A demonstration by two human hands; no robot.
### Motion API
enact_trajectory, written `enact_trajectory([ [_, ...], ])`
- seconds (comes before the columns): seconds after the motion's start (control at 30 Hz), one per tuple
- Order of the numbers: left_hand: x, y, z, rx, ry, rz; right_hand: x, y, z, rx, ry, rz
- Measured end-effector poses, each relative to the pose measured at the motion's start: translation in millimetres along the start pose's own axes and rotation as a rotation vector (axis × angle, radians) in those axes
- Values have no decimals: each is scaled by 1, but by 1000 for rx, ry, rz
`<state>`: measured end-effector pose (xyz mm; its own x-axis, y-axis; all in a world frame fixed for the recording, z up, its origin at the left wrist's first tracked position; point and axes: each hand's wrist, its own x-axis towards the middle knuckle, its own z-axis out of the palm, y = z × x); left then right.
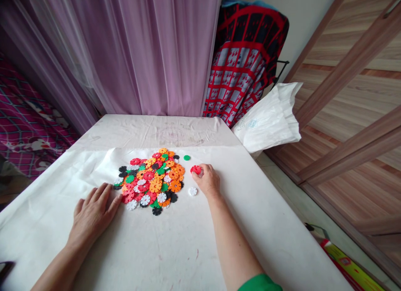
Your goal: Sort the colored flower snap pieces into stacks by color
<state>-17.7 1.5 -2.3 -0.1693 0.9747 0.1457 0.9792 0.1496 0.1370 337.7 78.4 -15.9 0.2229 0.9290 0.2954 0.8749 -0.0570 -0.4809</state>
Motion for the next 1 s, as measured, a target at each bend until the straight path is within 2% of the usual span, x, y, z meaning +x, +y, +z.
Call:
enact_trajectory([
  [0.63, 0, 3, -5, 20, -44, 0, 0, -5, -7, -139, -80, -37],
  [0.9, -1, 4, -7, 33, -50, 2, 2, 6, 4, -44, -6, -82],
  [1.0, -1, 4, -7, 40, -62, -4, 3, 9, 6, 20, 38, -51],
])
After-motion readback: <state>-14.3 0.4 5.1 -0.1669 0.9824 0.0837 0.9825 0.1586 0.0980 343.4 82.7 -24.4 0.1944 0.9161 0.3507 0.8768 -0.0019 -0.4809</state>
